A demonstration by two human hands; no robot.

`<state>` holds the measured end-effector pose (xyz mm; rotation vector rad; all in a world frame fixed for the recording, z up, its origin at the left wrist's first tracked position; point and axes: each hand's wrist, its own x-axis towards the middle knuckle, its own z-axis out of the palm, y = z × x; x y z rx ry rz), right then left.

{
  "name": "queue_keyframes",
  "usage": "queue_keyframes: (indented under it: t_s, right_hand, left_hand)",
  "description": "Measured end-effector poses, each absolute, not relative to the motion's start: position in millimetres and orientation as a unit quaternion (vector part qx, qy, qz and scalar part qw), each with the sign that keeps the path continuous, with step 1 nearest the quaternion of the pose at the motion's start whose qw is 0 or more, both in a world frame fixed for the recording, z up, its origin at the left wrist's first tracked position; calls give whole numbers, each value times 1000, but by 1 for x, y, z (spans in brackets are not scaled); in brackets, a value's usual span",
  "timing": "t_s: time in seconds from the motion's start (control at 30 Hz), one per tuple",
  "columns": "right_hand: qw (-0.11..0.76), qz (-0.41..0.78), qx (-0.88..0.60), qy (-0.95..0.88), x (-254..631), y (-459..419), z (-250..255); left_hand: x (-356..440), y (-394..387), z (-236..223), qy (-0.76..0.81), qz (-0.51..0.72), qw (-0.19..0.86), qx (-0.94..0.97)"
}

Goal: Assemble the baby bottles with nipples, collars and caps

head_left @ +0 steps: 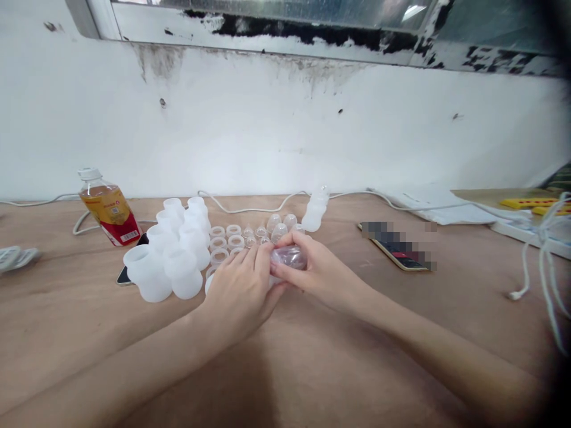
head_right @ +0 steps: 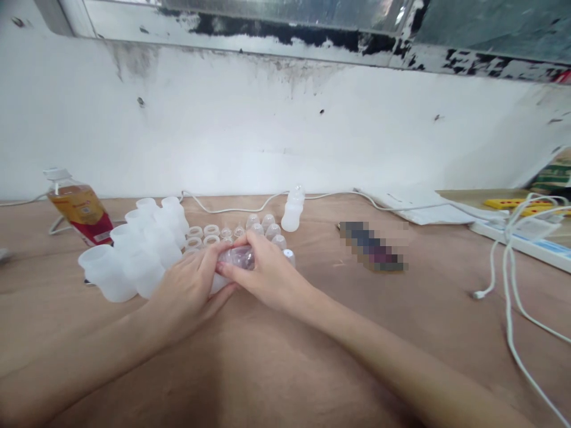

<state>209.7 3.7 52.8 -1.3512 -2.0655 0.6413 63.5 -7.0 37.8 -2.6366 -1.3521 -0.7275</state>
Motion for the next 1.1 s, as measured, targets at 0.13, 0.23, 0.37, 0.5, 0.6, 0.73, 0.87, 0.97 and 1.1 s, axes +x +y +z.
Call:
queue_keyframes:
  t_s: [0.13,0.23,0.37,0.5,0.6,0.73,0.87,0.97,1.1]
  right_hand:
    - [286,253,-490,-784,212,-1,58]
    - [326,177,-467,-803,227,-5,69]
    - [280,8,-521,-806,270,-3,67]
    - [91,8,-620,-779,298,-3,32]
    - [79,27,-639,-765,298,-2,7]
    - [122,48,-620,-774,290,3,-4]
    - [119,40,-622,-773,288,11,-6]
    - [114,12,-623,-773,289,13,-3]
    - [216,-89,-582,-779,275,0,22]
  left_hand:
    - [61,-9,37,-446,-219,-34,-867]
    - [52,-8,36,-447,-222,-84,-863]
    - [33,-8,31,-481,-279,-134,-820]
    - [24,-13,29,-480,-343,-161,-792]
    - [24,-15,27,-466,-357,-164,-793]
    - [24,-15,23,-463,-348,-170,-797]
    - [23,-15,20,-456,-343,-170,-803]
    - [23,-17,19,-445,-347,-166,-809]
    - [25,-19,16,-446,-347,-151,-811]
